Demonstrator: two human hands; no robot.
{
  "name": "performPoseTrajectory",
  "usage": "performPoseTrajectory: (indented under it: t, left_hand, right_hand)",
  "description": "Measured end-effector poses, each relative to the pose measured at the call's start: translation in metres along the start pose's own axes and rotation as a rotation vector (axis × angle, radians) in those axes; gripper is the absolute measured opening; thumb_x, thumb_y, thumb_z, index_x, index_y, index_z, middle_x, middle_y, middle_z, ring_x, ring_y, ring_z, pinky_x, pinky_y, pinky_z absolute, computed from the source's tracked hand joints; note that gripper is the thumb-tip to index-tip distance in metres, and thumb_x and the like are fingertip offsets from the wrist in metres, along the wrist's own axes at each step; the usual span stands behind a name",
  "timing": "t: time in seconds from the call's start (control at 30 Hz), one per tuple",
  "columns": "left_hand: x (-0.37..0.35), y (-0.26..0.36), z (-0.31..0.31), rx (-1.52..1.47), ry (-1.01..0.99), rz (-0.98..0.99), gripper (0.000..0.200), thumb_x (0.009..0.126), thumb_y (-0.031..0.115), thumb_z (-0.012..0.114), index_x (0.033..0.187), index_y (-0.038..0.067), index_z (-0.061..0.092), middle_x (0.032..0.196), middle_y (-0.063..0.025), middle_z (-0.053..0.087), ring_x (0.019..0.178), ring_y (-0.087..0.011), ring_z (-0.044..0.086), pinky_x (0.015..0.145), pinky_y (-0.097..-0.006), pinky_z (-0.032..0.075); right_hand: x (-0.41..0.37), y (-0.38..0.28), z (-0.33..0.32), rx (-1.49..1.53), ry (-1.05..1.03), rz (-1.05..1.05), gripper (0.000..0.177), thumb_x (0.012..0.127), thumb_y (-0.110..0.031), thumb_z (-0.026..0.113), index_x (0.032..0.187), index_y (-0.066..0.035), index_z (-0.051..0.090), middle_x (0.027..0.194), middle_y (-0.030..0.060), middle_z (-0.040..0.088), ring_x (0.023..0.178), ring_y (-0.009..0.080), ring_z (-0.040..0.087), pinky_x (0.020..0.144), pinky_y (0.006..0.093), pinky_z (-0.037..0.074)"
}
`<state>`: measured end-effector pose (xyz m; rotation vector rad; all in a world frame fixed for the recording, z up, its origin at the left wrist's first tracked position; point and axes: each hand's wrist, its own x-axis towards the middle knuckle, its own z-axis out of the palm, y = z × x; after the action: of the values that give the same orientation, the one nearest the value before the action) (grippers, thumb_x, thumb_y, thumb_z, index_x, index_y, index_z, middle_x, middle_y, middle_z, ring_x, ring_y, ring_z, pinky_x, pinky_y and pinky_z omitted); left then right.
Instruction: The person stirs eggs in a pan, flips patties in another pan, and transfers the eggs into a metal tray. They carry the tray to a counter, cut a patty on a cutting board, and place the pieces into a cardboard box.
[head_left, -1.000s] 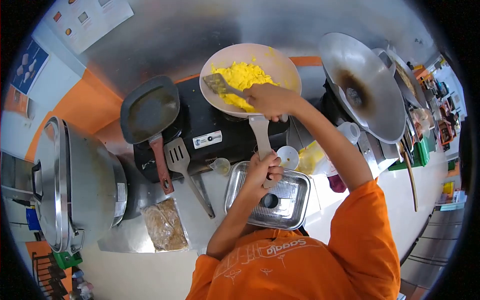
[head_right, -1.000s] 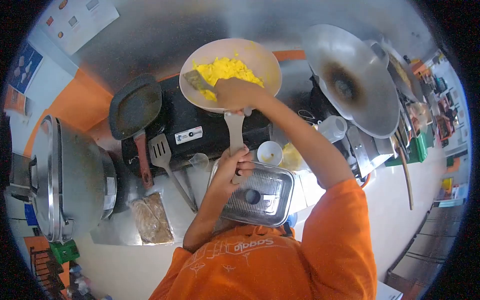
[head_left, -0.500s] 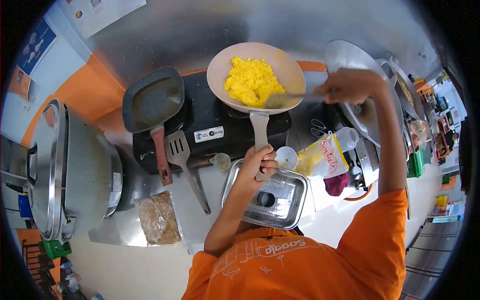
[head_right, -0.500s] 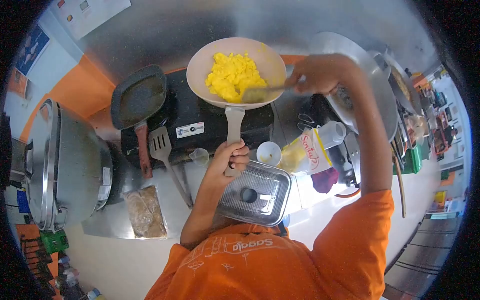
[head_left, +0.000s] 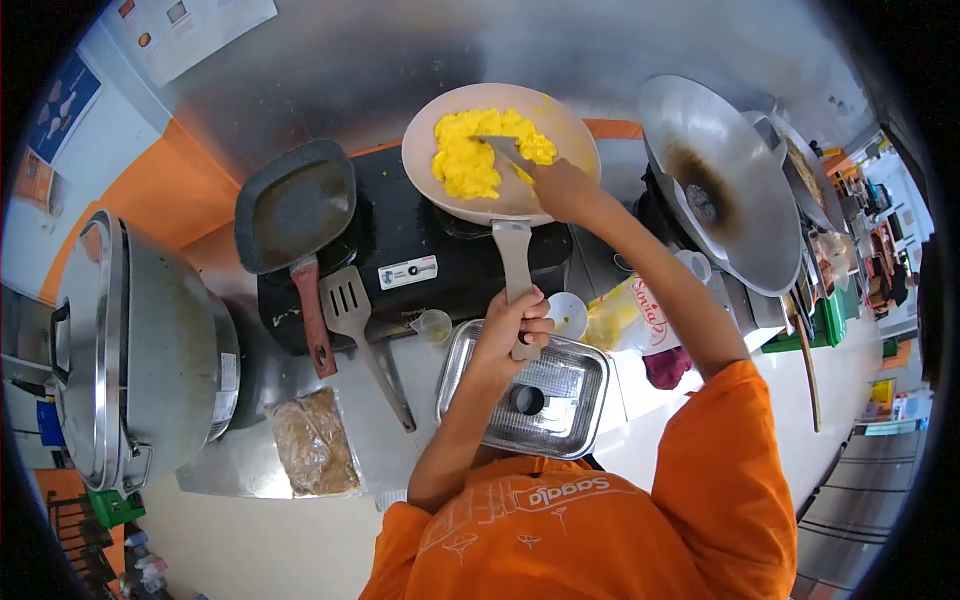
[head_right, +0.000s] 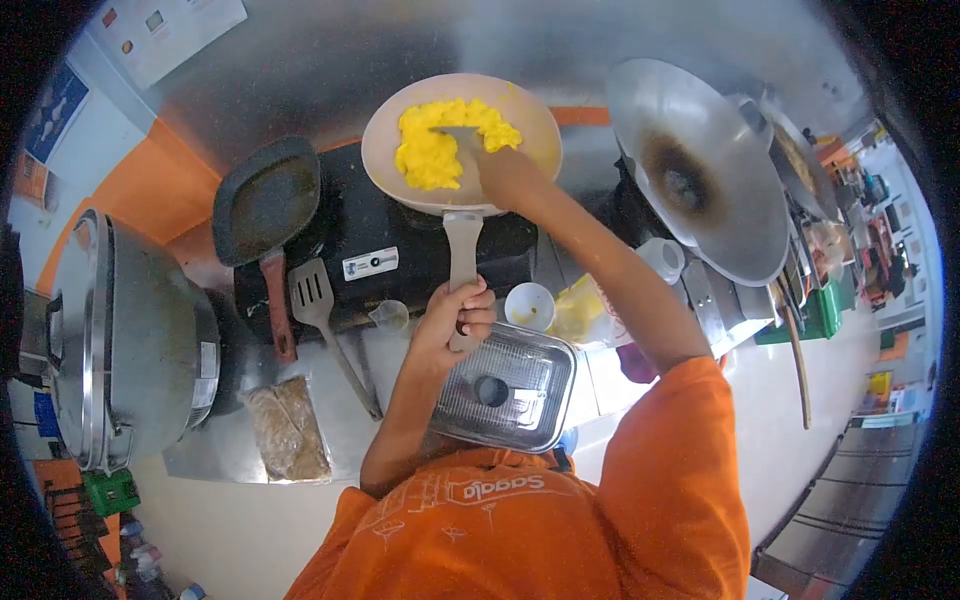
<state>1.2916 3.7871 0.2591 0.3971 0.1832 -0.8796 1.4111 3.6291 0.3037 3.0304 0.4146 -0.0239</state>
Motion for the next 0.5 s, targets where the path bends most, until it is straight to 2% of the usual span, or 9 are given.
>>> performPoseTrajectory:
  t: [0.07,0.17,0.3,0.4,0.43,0.5]
  left_hand:
    - [-0.001,0.001,0.000,-0.007,-0.001,0.000,0.006,0.081,0.007,0.048,0.077,0.010,0.045,0.056,0.0048,0.034,0.044,-0.0007,0.030,0.034,-0.0139,0.023]
    - [-0.001,0.002,0.000,-0.011,-0.005,0.011,0.006,0.081,0.008,0.048,0.077,0.010,0.045,0.056,0.0049,0.034,0.044,-0.0007,0.030,0.034,-0.0139,0.023]
    - [0.000,0.000,0.000,-0.016,-0.006,0.022,0.005,0.081,0.008,0.048,0.078,0.010,0.045,0.056,0.0049,0.034,0.044,-0.0008,0.030,0.034,-0.0142,0.024]
    - [0.000,0.000,-0.004,-0.021,-0.025,0.008,0.005,0.081,0.008,0.048,0.078,0.010,0.045,0.056,0.0049,0.035,0.044,-0.0008,0.030,0.034,-0.0142,0.024]
    - [0.001,0.001,-0.004,-0.028,-0.035,-0.001,0.005,0.081,0.008,0.048,0.078,0.010,0.045,0.056,0.0049,0.035,0.044,-0.0009,0.030,0.034,-0.0142,0.024]
    - [-0.002,0.003,-0.002,-0.015,-0.010,-0.010,0.009,0.080,0.008,0.047,0.076,0.011,0.040,0.056,0.0046,0.034,0.044,-0.0008,0.029,0.035,-0.0145,0.023]
  right_hand:
    - [-0.032,-0.001,-0.042,0.046,0.034,-0.104,0.035,0.075,-0.009,0.046,0.110,-0.008,0.050,0.083,0.0170,0.059,0.070,0.0326,0.057,0.065,0.0386,0.046]
    - [-0.037,0.017,-0.096,-0.076,-0.294,-0.151,0.033,0.077,-0.012,0.045,0.109,-0.008,0.050,0.082,0.0175,0.059,0.071,0.0330,0.057,0.067,0.0401,0.045]
    - [0.013,0.040,-0.043,-0.064,-0.001,0.045,0.030,0.079,-0.016,0.043,0.107,-0.008,0.052,0.082,0.0174,0.058,0.071,0.0332,0.057,0.069,0.0414,0.043]
    - [0.023,0.016,-0.025,0.063,-0.124,-0.025,0.030,0.079,-0.017,0.044,0.107,-0.008,0.052,0.083,0.0180,0.058,0.073,0.0327,0.057,0.067,0.0411,0.043]
    - [0.018,0.009,-0.035,0.034,-0.125,-0.043,0.031,0.080,-0.017,0.044,0.108,-0.009,0.051,0.085,0.0177,0.058,0.075,0.0319,0.056,0.067,0.0405,0.043]
    - [-0.012,0.001,-0.079,0.036,-0.315,-0.010,0.031,0.080,-0.016,0.044,0.109,-0.009,0.051,0.086,0.0174,0.058,0.078,0.0315,0.056,0.069,0.0403,0.043]
